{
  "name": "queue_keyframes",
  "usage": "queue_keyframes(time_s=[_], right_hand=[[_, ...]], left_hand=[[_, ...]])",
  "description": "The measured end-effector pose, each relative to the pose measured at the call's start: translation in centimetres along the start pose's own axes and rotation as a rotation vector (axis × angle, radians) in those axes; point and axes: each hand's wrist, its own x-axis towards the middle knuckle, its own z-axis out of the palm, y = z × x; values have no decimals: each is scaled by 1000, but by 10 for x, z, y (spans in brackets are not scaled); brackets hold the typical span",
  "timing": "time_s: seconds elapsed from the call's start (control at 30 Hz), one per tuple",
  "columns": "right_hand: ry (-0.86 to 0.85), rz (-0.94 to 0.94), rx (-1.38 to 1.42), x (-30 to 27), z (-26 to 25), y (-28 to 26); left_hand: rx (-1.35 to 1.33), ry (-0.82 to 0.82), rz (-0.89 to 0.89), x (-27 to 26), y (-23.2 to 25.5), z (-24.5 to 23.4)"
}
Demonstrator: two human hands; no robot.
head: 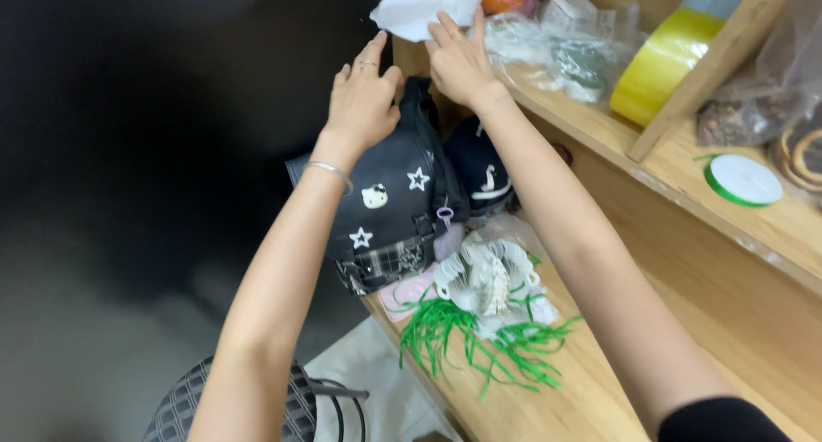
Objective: Organizing and cleaning various silicone candle molds on a workspace.
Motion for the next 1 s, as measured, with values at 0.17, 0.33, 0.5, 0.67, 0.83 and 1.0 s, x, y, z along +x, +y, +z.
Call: queue_keyframes(time_s=[0.17, 0.33, 0.5, 0.67, 0.83, 1.0], right_hand=[[-15, 97, 300, 10, -30, 2], [63, 169, 438, 28, -52, 12], [424, 220, 761, 31, -69, 20], [622, 401, 888, 32, -127, 14], [840, 465, 1026, 8, -180, 17], [866, 661, 1172, -37, -251, -4]], left_hand=[[157, 25, -32, 47, -34, 52], [231, -42, -49, 76, -40, 63], [190, 38, 38, 91, -55, 94], [95, 21, 52, 94, -47, 82], [76, -61, -7, 87, -26, 51], [-536, 87, -41, 46, 9, 36]])
